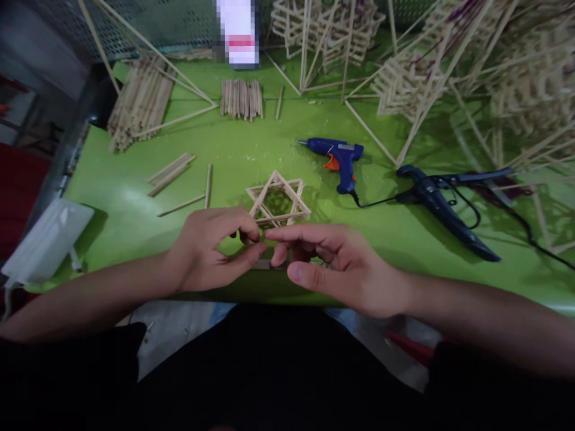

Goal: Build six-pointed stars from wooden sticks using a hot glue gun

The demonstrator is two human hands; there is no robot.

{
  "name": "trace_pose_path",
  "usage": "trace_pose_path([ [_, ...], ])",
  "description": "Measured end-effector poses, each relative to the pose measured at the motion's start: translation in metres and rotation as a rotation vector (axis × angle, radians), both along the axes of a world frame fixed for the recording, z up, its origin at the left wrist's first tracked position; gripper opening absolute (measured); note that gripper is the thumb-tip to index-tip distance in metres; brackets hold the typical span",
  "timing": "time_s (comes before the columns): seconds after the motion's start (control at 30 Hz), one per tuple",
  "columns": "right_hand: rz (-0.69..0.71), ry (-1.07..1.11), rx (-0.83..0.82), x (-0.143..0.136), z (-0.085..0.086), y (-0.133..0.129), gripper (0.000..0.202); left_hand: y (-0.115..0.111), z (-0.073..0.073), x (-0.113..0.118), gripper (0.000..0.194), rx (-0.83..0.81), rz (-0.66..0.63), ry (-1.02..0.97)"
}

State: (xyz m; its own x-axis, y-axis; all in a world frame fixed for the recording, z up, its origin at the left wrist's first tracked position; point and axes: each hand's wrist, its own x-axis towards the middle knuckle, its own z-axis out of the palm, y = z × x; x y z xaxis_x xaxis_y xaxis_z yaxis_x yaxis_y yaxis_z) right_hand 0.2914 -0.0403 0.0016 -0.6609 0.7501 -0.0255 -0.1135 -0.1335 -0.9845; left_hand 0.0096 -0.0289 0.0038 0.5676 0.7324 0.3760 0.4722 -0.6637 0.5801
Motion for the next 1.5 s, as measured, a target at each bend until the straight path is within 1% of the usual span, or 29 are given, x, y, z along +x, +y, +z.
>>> trace_pose_path([
  [0.07, -0.005, -0.021, 0.062, -0.003, 0.001, -0.002, 0.047, 0.000, 0.000, -0.001, 0.015, -0.003, -0.007, -0.053],
  [0.1, -0.021, -0.052, 0.105, -0.004, 0.002, -0.002, 0.042, 0.001, 0.000, -0.001, 0.016, 0.004, -0.009, -0.061],
  [0.2, -0.146, -0.230, 0.264, -0.006, 0.007, 0.000, 0.011, 0.007, 0.001, -0.004, 0.018, -0.002, 0.006, -0.069],
  [0.23, -0.207, -0.284, 0.347, -0.004, 0.008, 0.003, 0.006, 0.009, 0.001, -0.006, 0.016, -0.012, 0.022, -0.085],
  [0.3, -0.328, -0.373, 0.578, 0.003, 0.010, 0.013, 0.012, 0.015, 0.000, -0.009, 0.003, -0.037, 0.051, -0.109],
  [0.33, -0.387, -0.415, 0.716, 0.007, 0.010, 0.020, 0.013, 0.017, -0.001, -0.011, 0.019, -0.048, 0.057, -0.094],
  [0.4, -0.471, -0.514, 0.937, 0.017, 0.009, 0.033, 0.016, 0.021, -0.005, -0.014, 0.060, -0.075, 0.070, 0.011],
  [0.43, -0.495, -0.558, 0.989, 0.021, 0.009, 0.039, 0.017, 0.022, -0.007, -0.014, 0.078, -0.091, 0.074, 0.088],
  [0.47, -0.514, -0.590, 1.008, 0.024, 0.008, 0.044, 0.017, 0.023, -0.010, -0.015, 0.093, -0.102, 0.086, 0.155],
  [0.53, -0.517, -0.627, 0.989, 0.027, 0.005, 0.049, 0.017, 0.025, -0.018, -0.016, 0.111, -0.112, 0.117, 0.231],
  [0.63, -0.495, -0.667, 0.966, 0.027, 0.002, 0.050, 0.019, 0.030, -0.030, -0.017, 0.130, -0.105, 0.145, 0.243],
  [0.7, -0.476, -0.684, 0.949, 0.026, 0.001, 0.048, 0.022, 0.034, -0.035, -0.018, 0.139, -0.121, 0.157, 0.239],
  [0.77, -0.468, -0.686, 0.931, 0.026, -0.001, 0.047, 0.028, 0.036, -0.038, -0.019, 0.141, -0.147, 0.174, 0.227],
  [0.87, -0.474, -0.699, 0.945, 0.029, -0.003, 0.050, 0.033, 0.037, -0.039, -0.021, 0.134, -0.164, 0.184, 0.196],
  [0.97, -0.484, -0.726, 0.954, 0.032, -0.005, 0.053, 0.027, 0.038, -0.040, -0.022, 0.126, -0.142, 0.184, 0.149],
  [1.03, -0.481, -0.733, 0.959, 0.034, -0.006, 0.054, 0.023, 0.039, -0.041, -0.023, 0.123, -0.133, 0.183, 0.116],
  [1.13, -0.498, -0.743, 1.016, 0.035, -0.002, 0.056, 0.019, 0.041, -0.041, -0.024, 0.124, -0.142, 0.187, 0.092],
  [1.23, -0.574, -0.738, 1.043, 0.036, 0.005, 0.058, 0.021, 0.042, -0.037, -0.025, 0.125, -0.160, 0.214, 0.076],
  [1.3, -0.651, -0.731, 1.000, 0.037, 0.008, 0.059, 0.021, 0.041, -0.034, -0.025, 0.122, -0.168, 0.220, 0.035],
  [1.37, -0.724, -0.699, 0.916, 0.037, 0.008, 0.060, 0.018, 0.041, -0.032, -0.025, 0.113, -0.168, 0.201, -0.028],
  [1.5, -0.746, -0.543, 0.704, 0.034, 0.004, 0.062, 0.008, 0.043, -0.032, -0.026, 0.101, -0.161, 0.169, -0.119],
])
